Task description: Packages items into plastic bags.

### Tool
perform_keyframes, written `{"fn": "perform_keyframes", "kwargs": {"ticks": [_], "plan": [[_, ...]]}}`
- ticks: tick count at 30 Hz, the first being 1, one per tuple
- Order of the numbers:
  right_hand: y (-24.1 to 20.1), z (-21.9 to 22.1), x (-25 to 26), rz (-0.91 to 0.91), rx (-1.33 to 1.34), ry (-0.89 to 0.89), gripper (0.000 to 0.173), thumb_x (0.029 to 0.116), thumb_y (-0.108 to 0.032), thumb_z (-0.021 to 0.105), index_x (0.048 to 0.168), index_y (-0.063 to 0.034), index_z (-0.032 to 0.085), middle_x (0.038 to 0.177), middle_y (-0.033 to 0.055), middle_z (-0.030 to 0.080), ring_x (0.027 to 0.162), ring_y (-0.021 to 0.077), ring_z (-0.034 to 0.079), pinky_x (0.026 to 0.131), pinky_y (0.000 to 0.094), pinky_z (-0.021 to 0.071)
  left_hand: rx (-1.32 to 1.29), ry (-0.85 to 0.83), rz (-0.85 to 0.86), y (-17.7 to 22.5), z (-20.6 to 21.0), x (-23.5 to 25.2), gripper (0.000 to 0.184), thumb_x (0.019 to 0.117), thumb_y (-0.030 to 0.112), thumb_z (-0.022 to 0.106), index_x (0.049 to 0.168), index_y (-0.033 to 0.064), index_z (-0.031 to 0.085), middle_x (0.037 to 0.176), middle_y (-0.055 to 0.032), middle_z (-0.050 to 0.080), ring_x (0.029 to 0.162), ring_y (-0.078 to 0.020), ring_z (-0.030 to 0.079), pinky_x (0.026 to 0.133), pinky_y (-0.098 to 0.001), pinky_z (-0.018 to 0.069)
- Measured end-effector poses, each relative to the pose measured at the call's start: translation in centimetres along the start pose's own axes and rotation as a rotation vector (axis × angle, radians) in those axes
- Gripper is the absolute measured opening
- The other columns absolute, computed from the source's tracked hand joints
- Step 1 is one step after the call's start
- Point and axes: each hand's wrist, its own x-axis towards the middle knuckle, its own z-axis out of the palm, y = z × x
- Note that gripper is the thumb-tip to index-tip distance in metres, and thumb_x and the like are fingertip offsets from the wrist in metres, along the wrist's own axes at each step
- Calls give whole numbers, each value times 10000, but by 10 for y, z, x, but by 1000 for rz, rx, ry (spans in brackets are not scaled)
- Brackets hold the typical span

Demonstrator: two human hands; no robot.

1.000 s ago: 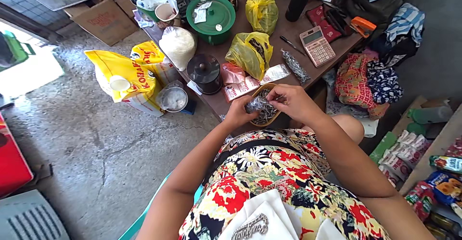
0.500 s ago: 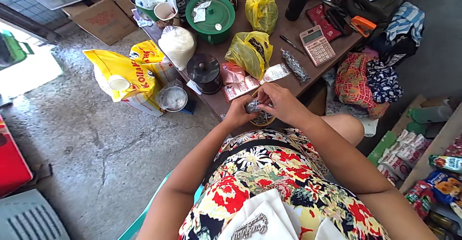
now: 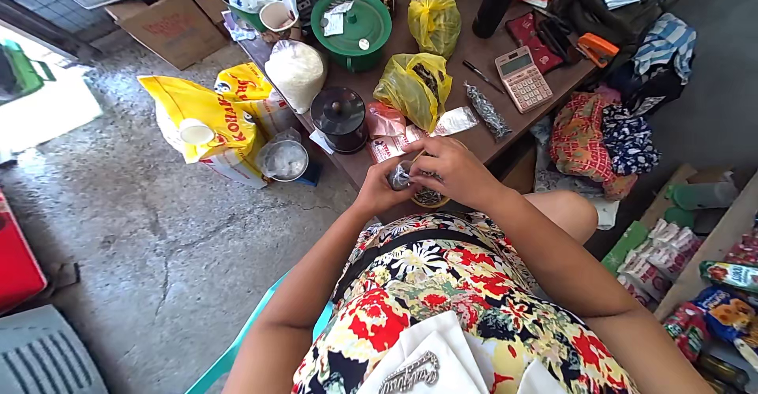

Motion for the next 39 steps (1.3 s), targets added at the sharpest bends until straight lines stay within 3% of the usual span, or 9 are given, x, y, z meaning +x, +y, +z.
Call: {"fn": "perform_keyframes", "kwargs": {"ticks": [4,8,15,17,21,27,34,36,39], "plan": [[-9,-6,15,-29,17,1,91,945,-174,721,946,-98,771,1296,98,680,1152,280,650,976,464,525,-154,-52,-26,3,-19,-12,640,706,254,914,1218,-4,629,1125,-14,701,1044,-38,669,946,-248,568],[-29,-16,29,-61,26,35,72,935,-147,721,927,-90,765,1273,86,693,1148,269,651,968,454,525,-169,-7,-35,5,-40,-24,1079,670,736,807,1428,55,454,1306,40,609,1207,-41,577,1054,-277,488],[-62,-65,45,-90,-53,270,128,980,-145,667,933,-59,748,1302,114,691,1267,277,606,1038,472,476,-156,99,-53,3,-53,-35,1159,682,779,765,1509,69,371,1401,26,577,1272,-74,560,1088,-292,462],[-60,-54,48,-69,-138,252,134,977,-173,669,912,-80,740,1325,91,689,1341,296,565,1121,546,394,-144,109,-84,5,-52,-34,1199,656,790,775,1518,60,373,1409,0,560,1275,-80,549,1075,-289,472],[-61,-55,53,-79,-127,208,152,990,-203,653,926,-97,742,1348,71,682,1382,291,538,1168,589,330,-116,124,-15,6,-43,-20,1107,697,680,829,1477,7,422,1357,-13,610,1254,-56,568,1086,-279,470],[-63,-71,56,-38,-18,208,106,939,-187,725,891,-92,720,1339,84,676,1271,243,607,1073,531,425,-7,197,74,9,-28,1,556,801,120,848,1276,-45,610,1221,-138,637,1108,-136,648,973,-308,553],[-29,-99,48,-35,84,-2,312,913,-386,750,1063,-113,764,1426,117,592,1296,239,568,1059,445,482,-193,7,85,15,-27,2,412,800,14,820,1171,-58,658,1183,-79,648,1084,-94,661,959,-297,580],[-26,-101,45,-54,88,-45,206,960,-295,703,1015,-114,785,1297,82,676,1212,194,626,1017,396,516,-219,-39,72,15,-27,2,415,801,13,820,1177,-59,661,1190,-73,651,1085,-95,663,962,-301,579],[-29,-100,45,-97,91,-18,172,988,-223,669,959,-90,773,1026,40,728,958,105,686,827,274,571,-213,-76,79,15,-28,2,421,828,89,826,1190,-49,662,1175,-57,679,1101,-90,661,986,-304,564]]}}
